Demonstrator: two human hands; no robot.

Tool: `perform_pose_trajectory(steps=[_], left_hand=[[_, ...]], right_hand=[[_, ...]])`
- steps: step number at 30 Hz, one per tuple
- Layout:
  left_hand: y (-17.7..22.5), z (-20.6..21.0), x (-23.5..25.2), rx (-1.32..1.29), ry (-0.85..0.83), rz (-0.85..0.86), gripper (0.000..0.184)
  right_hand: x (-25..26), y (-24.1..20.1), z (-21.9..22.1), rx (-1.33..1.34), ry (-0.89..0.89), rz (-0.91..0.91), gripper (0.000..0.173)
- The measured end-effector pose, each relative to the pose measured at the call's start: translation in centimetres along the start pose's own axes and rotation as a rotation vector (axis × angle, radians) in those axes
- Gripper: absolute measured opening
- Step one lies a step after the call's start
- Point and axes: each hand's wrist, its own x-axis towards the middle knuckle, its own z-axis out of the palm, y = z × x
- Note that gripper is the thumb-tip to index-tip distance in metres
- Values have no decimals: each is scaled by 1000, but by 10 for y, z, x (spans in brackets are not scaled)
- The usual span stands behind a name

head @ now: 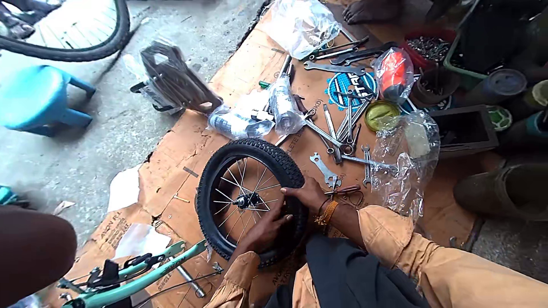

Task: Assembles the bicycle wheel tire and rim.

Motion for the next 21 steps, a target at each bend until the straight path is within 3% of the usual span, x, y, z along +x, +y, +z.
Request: perform_pose_trajectory(steps=[10,12,15,18,21], left_hand=[[-8,1,11,-109,65,47,70],[-4,5,12,-3,116,28,70],[19,18,8,425,292,-61,62],[25,19,0,594,331,-84,63],[8,13,-13,520,261,-10,59]], right_hand=[[4,8,-7,432,-145,43,46],[4,9,-8,509,-138,87,47],[3,7,-6,597,-72,178,48],[-6,0,-3,539,-48,132,50],[-28,-3,-21,243,-212,-26,54]])
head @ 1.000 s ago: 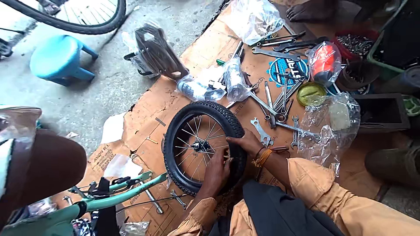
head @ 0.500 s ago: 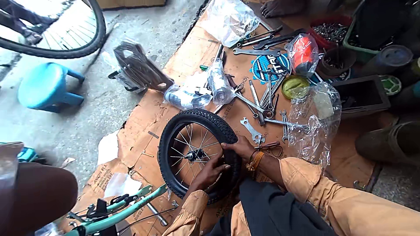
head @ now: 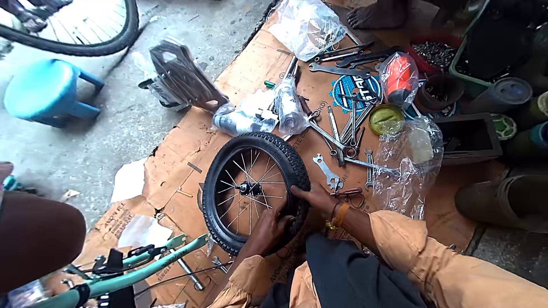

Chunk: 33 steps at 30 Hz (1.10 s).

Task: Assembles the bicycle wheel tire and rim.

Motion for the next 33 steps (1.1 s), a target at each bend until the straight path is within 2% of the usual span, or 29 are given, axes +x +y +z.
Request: perform_pose_trajectory(steps=[2,4,6,9,11,13,17,19,21,22,24,26,27,29,31,33], left_hand=[[-13,-1,-10,-21,-76,11,58],[-27,2,-22,12,-164,15,60],[-39,5,-34,93,-227,0,63],[-58,4,-48,242,-271,-9,68],[-64,2,-54,360,-278,-25,71],[-72,0,-60,444,-241,-36,72],[-97,-5,-79,461,-43,10,65],[-113,-1,-85,400,156,83,54],[-125,8,-92,224,427,106,39],[-128,15,-94,90,598,75,37],[-120,30,-95,-231,926,-143,44],[-113,40,-85,-639,1115,-416,69],[-112,45,-78,-825,1148,-507,76],[-107,55,-68,-1117,1158,-581,67],[-111,60,-65,-1343,1112,-536,57],[-126,61,-64,-1473,1038,-443,56]], right_hand=[[-27,-14,-23,-353,-37,-97,52],[-31,-2,-61,-782,122,-344,36],[-22,16,-106,-1154,240,-488,33],[-21,29,-138,-1451,192,-339,41],[-22,35,-145,-1523,166,-284,29],[-27,29,-145,-1465,160,-271,23],[-41,-4,-157,-990,155,-370,18],[-52,-25,-161,-643,98,-417,17],[-59,-45,-156,-353,65,-476,17],[-60,-51,-152,-240,72,-505,21],[-58,-59,-139,-75,117,-538,31],[-54,-61,-121,-43,158,-567,28],[-52,-59,-113,-48,168,-564,29],[-45,-53,-101,-37,162,-533,32],[-38,-47,-94,-22,174,-502,34],[-33,-45,-92,27,205,-464,30]])
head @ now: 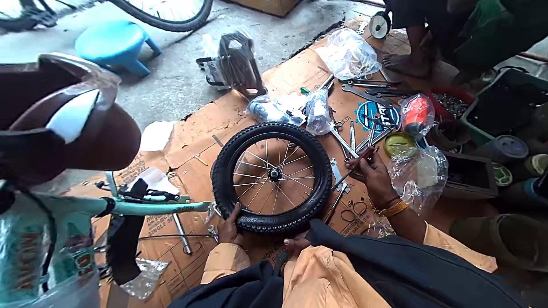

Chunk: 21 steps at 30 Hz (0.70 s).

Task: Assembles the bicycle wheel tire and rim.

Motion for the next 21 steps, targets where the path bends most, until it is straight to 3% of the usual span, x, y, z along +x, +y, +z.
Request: perform_pose_trajectory(steps=[8,13,14,15,16,17,18,21], left_hand=[[2,-15,10,-51,-175,-59,48],[8,-20,16,-42,-226,-87,40],[9,-20,17,-31,-236,-99,39],[12,-20,19,-8,-249,-111,39],[16,-20,21,33,-255,-123,39],[21,-21,22,85,-262,-131,40],[26,-22,22,142,-271,-135,41],[43,-22,30,277,-344,-170,47]], right_hand=[[0,26,-6,-63,64,17,32],[-25,41,-11,-317,-81,-60,38],[-31,30,-7,-411,-78,-20,36],[-37,5,2,-521,-66,143,36],[-36,-33,14,-522,-98,484,39],[-36,-8,1,-524,-114,243,41],[-29,9,-7,-441,-151,116,44],[-9,-11,8,-228,-147,169,41]])
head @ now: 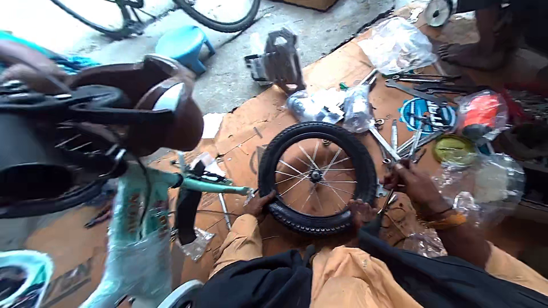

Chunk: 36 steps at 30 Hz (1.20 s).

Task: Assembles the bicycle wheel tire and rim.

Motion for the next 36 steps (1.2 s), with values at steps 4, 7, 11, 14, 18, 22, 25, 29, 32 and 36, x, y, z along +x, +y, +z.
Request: perform_pose_trajectory(steps=[4,7,11,14,18,22,25,29,32,36], left_hand=[[16,12,8,24,0,45,54],[11,19,18,41,162,146,63],[-1,26,17,110,309,129,67],[-6,29,9,119,299,65,72],[-6,27,12,140,290,31,74],[-7,26,13,148,292,44,68],[-7,27,12,88,265,40,64],[-7,26,13,72,256,35,65],[-10,24,15,70,256,30,66],[-15,14,21,-11,187,14,64]], right_hand=[[20,-42,52,472,-54,-65,34],[20,-39,116,357,-213,-117,28],[7,-1,167,282,-321,-65,19],[1,20,176,336,-310,-47,17],[-8,37,184,308,-305,-92,18],[-16,47,185,447,-295,89,17],[-13,48,182,618,-259,268,16],[-11,49,182,718,-228,408,18],[-8,56,188,711,-250,429,20],[-11,62,195,510,-384,182,20]])
